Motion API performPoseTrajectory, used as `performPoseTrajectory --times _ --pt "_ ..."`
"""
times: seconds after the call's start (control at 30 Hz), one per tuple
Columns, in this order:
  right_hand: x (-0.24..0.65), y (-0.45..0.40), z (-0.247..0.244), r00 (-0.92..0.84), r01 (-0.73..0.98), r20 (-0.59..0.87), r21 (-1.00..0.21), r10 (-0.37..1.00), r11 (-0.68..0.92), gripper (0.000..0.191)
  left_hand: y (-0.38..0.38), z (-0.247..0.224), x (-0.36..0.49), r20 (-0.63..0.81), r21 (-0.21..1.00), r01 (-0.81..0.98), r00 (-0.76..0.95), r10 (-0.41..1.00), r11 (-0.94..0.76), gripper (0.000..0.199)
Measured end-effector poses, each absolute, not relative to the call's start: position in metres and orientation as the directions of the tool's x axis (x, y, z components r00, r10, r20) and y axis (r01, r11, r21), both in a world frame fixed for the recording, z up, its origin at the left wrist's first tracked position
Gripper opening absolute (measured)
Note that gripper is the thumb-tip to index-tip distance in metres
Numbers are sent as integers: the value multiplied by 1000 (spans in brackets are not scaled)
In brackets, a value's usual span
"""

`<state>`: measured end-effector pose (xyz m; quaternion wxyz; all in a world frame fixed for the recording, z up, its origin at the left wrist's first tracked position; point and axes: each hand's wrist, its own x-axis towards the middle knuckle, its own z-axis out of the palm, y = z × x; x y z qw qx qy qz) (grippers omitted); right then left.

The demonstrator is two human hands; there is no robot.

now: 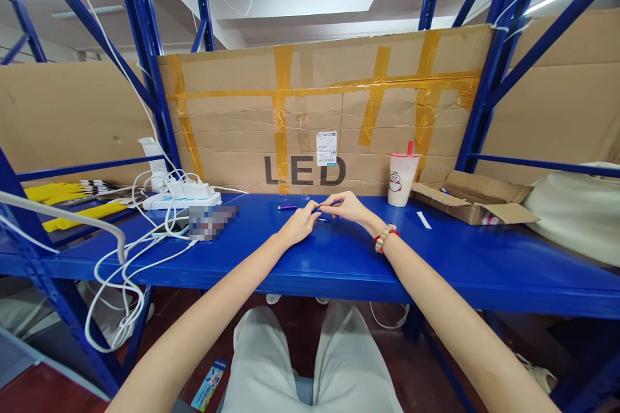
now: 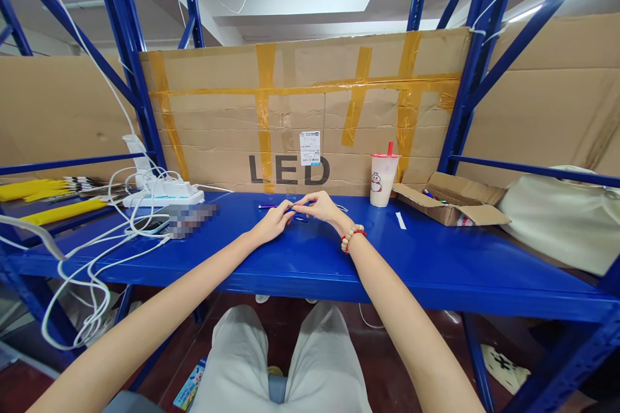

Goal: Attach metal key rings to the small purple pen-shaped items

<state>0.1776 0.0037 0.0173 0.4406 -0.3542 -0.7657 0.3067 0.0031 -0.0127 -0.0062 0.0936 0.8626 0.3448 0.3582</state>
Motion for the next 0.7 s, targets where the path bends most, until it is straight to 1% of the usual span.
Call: performPoseTrajectory --times 0.2,0.4,0.7 --pt "177 1 20 -340 316 439 -779 832 541 44 -13 -4 2 548 389 564 494 675 -728 12" --pt "174 -4 22 -322 341 412 -789 852 511 43 -15 -3 1 566 424 534 474 674 -731 6" --pt "172 -6 24 -297 364 377 -805 878 468 40 -12 -3 1 597 421 538 442 669 -731 8"
